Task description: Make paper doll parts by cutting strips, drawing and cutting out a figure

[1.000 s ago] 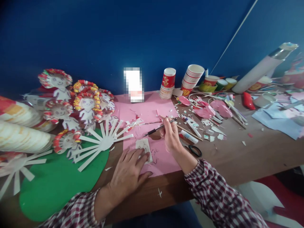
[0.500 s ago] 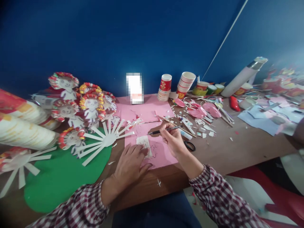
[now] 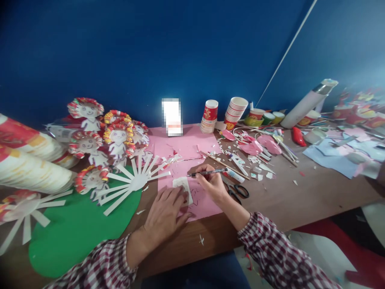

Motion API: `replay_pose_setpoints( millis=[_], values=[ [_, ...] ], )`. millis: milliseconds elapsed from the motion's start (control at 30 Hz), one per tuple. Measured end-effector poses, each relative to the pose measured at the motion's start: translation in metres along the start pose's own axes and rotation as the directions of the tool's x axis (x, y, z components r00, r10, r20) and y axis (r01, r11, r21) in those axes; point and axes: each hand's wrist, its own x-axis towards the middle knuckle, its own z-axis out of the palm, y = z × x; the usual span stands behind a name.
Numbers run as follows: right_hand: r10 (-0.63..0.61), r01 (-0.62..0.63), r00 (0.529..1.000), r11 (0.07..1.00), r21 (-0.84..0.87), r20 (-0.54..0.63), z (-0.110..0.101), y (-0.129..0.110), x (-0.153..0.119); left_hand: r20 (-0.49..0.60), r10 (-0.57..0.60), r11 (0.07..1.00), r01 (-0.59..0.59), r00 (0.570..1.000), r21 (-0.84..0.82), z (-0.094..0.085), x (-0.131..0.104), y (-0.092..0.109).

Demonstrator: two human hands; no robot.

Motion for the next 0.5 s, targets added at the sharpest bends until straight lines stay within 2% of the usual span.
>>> replay_pose_setpoints(
  millis=[133, 267, 500],
  values=[
    [-0.008, 0.010, 0.999, 0.999, -0.035, 0.054, 0.001, 0.000, 0.000, 0.007, 0.002, 1.000, -0.002, 1.000, -0.002, 0.002, 0.002, -0.001],
    [0.018, -0.014, 0.998, 0.998, -0.062, 0.060, 0.003, 0.009, 0.002, 0.012, 0.007, 0.999, -0.007, 1.000, -0.042, -0.001, 0.003, -0.002],
    [0.008, -0.003, 0.997, 0.997, -0.078, 0.075, 0.001, 0.012, 0.005, -0.070, -0.026, 0.990, 0.016, 0.997, -0.141, 0.000, 0.005, -0.012]
  ],
)
